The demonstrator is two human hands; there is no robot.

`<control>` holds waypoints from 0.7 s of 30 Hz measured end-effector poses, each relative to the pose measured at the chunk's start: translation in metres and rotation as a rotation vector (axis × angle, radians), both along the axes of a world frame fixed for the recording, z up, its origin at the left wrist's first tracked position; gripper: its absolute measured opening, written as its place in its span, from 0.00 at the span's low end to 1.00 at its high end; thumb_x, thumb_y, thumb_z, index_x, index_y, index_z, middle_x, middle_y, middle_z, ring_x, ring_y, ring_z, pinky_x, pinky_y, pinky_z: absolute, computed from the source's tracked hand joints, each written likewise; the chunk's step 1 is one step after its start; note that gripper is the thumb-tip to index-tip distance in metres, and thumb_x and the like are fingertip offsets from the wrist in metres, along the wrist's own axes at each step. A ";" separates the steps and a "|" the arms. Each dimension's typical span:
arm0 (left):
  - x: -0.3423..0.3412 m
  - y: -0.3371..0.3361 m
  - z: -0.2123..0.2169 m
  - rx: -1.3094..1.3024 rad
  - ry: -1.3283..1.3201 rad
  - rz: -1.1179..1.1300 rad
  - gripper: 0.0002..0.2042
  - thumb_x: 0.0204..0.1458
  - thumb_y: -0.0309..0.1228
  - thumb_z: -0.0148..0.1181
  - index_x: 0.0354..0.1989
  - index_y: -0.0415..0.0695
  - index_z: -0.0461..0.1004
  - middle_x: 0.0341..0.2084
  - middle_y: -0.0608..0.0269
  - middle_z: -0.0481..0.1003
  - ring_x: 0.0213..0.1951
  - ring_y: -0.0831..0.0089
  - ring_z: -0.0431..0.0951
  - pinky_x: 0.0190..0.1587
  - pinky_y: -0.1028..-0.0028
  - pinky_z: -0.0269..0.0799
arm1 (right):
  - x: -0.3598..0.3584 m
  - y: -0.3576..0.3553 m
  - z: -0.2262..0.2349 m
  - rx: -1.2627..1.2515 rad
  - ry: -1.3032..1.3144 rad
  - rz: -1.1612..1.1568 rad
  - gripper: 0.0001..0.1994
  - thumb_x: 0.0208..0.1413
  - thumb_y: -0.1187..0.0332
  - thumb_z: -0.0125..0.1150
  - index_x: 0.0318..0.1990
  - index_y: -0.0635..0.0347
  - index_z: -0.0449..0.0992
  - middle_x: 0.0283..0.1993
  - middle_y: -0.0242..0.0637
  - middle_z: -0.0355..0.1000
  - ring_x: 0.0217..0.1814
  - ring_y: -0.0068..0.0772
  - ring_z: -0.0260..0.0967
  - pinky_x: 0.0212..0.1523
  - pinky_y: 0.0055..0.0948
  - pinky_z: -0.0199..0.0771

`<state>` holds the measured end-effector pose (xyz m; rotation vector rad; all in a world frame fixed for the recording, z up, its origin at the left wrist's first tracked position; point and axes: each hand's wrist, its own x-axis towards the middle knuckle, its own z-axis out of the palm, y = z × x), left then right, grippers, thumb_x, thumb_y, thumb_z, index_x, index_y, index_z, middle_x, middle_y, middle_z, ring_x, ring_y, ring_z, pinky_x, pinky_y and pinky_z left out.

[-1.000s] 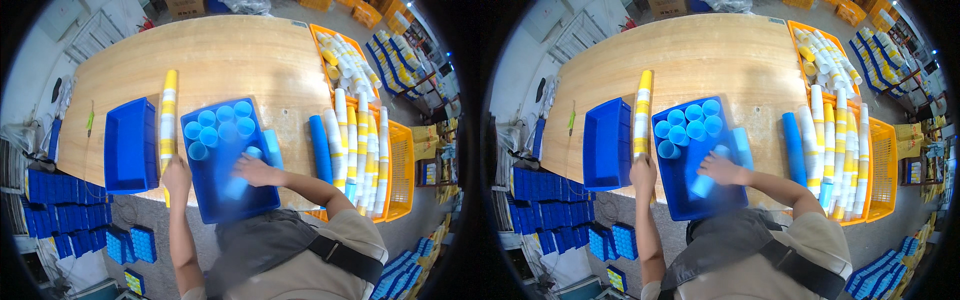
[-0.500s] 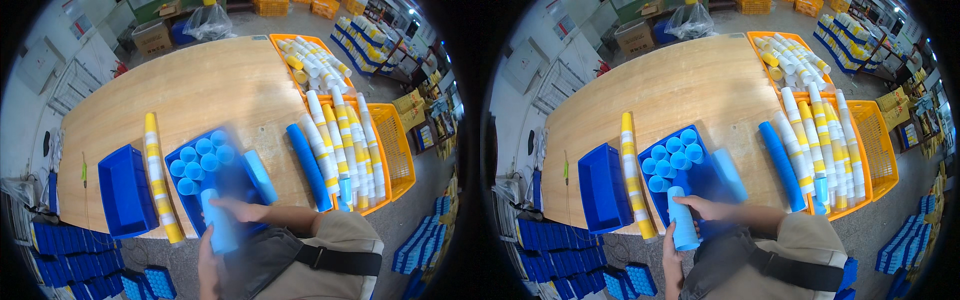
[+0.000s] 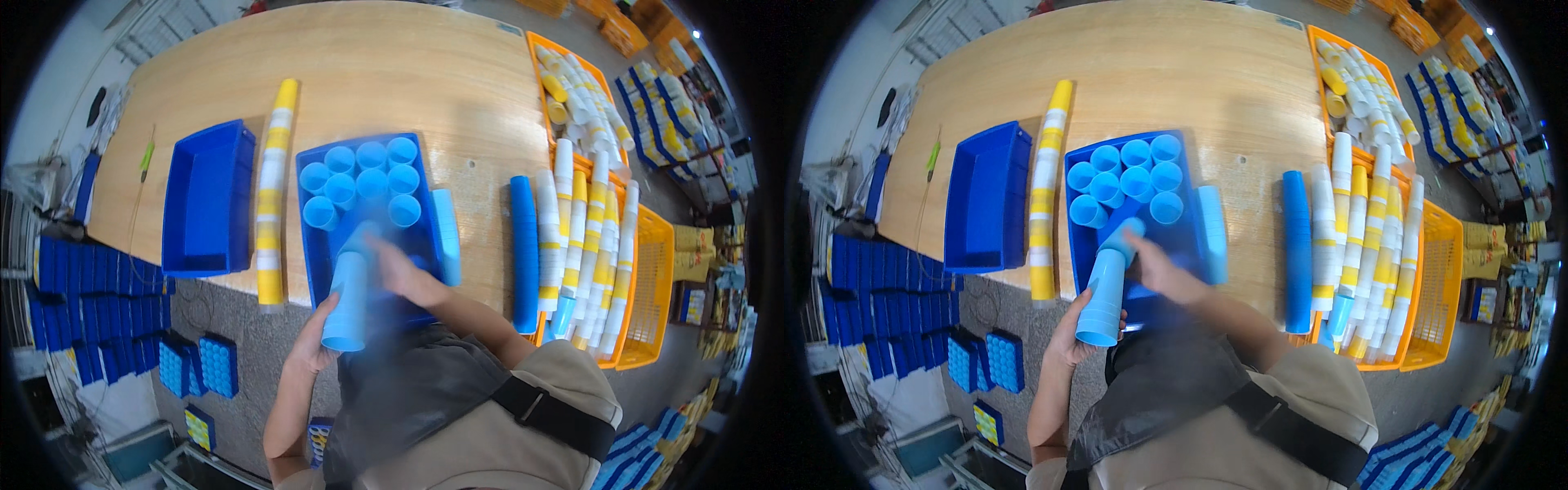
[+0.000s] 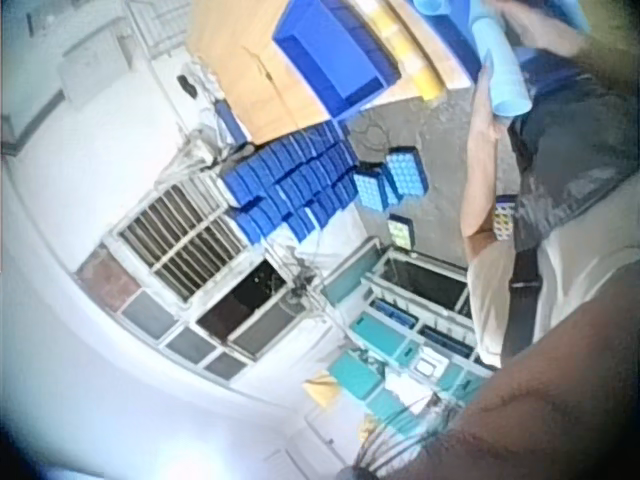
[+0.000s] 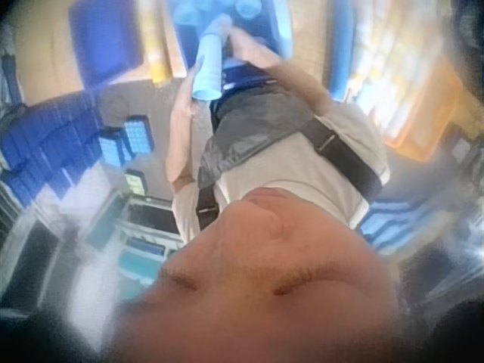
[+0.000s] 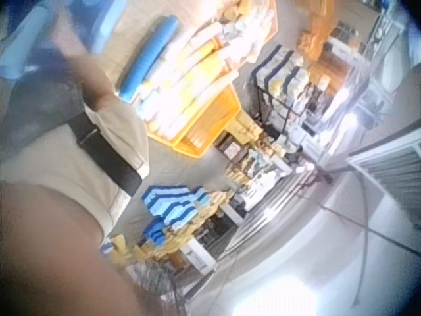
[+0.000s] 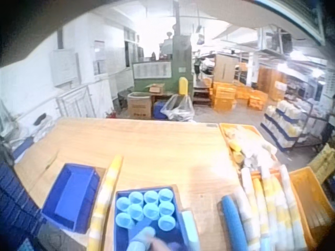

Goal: The person sorts cylindrical plastic tubes from a yellow basket into blue trays, separating them by color and stacking them. They then carry a filled tray to a nearby area and place it on the floor. Finally, they pick up a large yellow sack and carry it across the room.

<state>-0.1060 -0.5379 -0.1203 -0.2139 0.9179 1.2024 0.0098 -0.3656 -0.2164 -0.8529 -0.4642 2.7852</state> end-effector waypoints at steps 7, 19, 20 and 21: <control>-0.005 -0.015 0.001 -0.015 0.025 0.186 0.33 0.66 0.54 0.47 0.62 0.32 0.60 0.46 0.37 0.75 0.44 0.50 0.81 0.42 0.54 0.83 | -0.019 -0.009 0.007 0.127 0.072 0.354 0.33 0.60 0.45 0.62 0.63 0.63 0.66 0.58 0.44 0.72 0.58 0.41 0.71 0.61 0.43 0.68; 0.001 -0.024 0.012 -0.084 -0.076 0.354 0.32 0.63 0.53 0.53 0.58 0.32 0.59 0.38 0.46 0.73 0.36 0.60 0.78 0.36 0.66 0.75 | -0.040 -0.031 0.014 -0.008 0.064 0.464 0.33 0.59 0.52 0.67 0.62 0.69 0.66 0.53 0.44 0.71 0.58 0.40 0.69 0.59 0.42 0.68; -0.002 -0.023 0.012 -0.073 -0.008 0.334 0.32 0.63 0.53 0.53 0.58 0.32 0.59 0.38 0.46 0.73 0.36 0.61 0.78 0.36 0.67 0.75 | -0.044 -0.033 0.012 0.000 0.045 0.465 0.33 0.59 0.52 0.67 0.61 0.69 0.67 0.53 0.44 0.72 0.57 0.41 0.69 0.59 0.42 0.69; -0.006 -0.023 0.012 -0.062 0.057 0.312 0.33 0.63 0.53 0.53 0.58 0.31 0.59 0.38 0.46 0.73 0.36 0.61 0.78 0.35 0.67 0.75 | -0.049 -0.035 0.010 0.016 0.046 0.450 0.32 0.59 0.51 0.67 0.60 0.69 0.67 0.53 0.44 0.72 0.57 0.41 0.69 0.59 0.42 0.69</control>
